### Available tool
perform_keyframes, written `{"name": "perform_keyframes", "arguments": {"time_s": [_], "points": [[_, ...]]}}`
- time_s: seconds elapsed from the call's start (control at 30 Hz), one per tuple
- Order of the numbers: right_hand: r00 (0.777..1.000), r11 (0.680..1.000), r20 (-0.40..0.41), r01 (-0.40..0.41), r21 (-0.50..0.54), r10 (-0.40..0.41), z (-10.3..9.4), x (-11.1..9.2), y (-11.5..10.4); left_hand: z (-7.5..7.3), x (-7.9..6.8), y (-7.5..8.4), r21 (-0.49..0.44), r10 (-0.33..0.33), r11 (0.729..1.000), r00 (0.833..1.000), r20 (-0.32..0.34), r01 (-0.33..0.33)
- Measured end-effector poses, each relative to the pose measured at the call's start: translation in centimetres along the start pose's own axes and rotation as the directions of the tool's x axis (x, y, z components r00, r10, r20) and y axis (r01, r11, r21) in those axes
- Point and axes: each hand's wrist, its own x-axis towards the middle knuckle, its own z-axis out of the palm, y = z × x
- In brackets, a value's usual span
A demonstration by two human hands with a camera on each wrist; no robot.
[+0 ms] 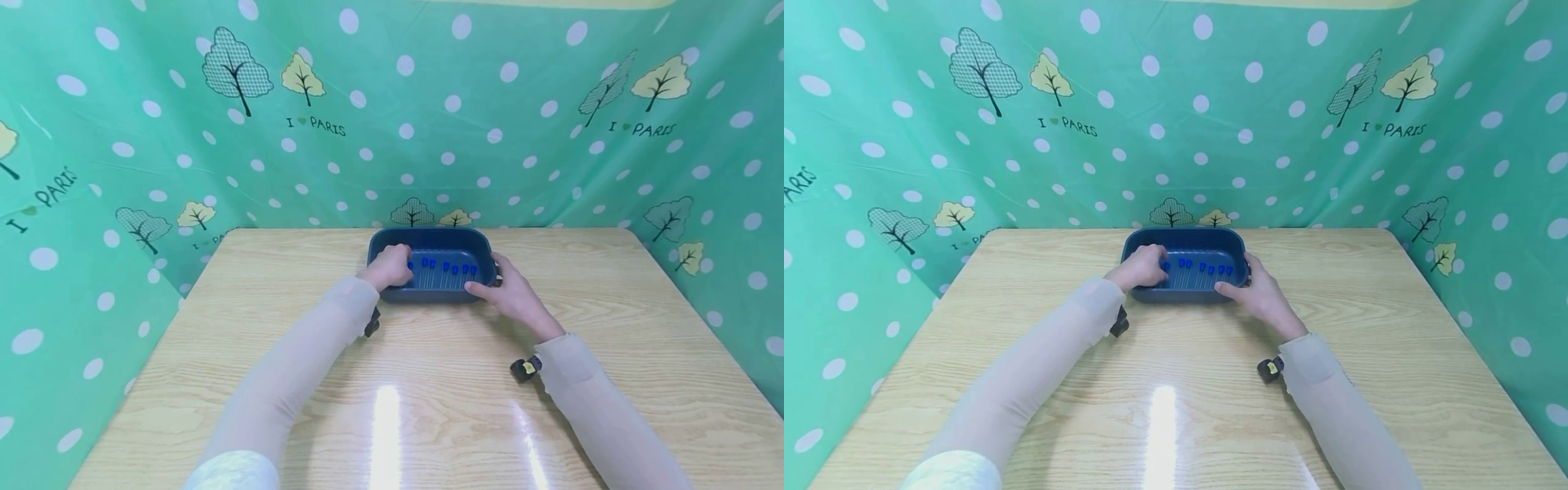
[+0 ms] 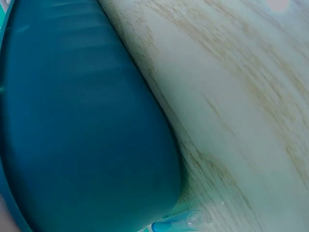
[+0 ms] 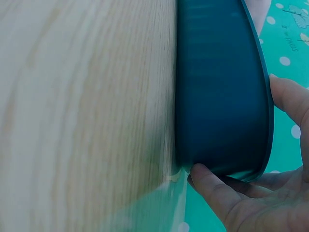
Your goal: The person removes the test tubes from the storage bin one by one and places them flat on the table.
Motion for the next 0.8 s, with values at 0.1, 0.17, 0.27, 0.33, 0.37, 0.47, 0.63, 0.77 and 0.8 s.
{"name": "perform_keyframes", "arguments": {"time_s": [0.1,0.17,0.27,0.33,0.37,0.47,0.63,0.77,0.8], "points": [[1.000,1.000,-0.002,0.000,-0.002,0.000,0.04,-0.01,-0.04,-0.02,0.06,-0.04,0.002,0.001,1.000,1.000,-0.004,-0.001],[1.000,1.000,0.000,0.000,-0.002,0.000,0.03,-0.04,-0.06,0.02,0.12,-0.08,0.005,-0.005,1.000,1.000,0.001,0.005],[1.000,1.000,0.003,0.000,0.001,0.000,0.00,-0.02,0.02,0.07,0.18,-0.08,0.001,-0.011,1.000,1.000,0.009,0.011],[1.000,1.000,0.004,0.003,0.004,-0.003,0.01,0.03,0.08,0.12,0.19,-0.07,-0.003,-0.013,1.000,1.000,0.009,0.013],[1.000,1.000,0.005,0.005,0.005,-0.005,0.03,0.06,0.13,0.15,0.19,-0.08,-0.005,-0.014,1.000,1.000,0.010,0.014],[1.000,1.000,0.006,0.009,0.004,-0.009,0.08,0.13,0.24,0.19,0.18,-0.07,-0.004,-0.017,1.000,1.000,0.012,0.017],[1.000,1.000,0.008,0.012,0.002,-0.012,0.12,0.10,0.27,0.23,0.24,-0.15,0.004,-0.015,1.000,1.000,0.006,0.015],[1.000,1.000,0.006,0.015,0.005,-0.015,0.17,0.10,0.29,0.27,0.26,-0.19,0.008,-0.010,1.000,1.000,0.003,0.010],[1.000,1.000,0.005,0.015,0.004,-0.015,0.17,0.11,0.31,0.27,0.24,-0.18,0.008,-0.009,1.000,1.000,0.004,0.009]]}}
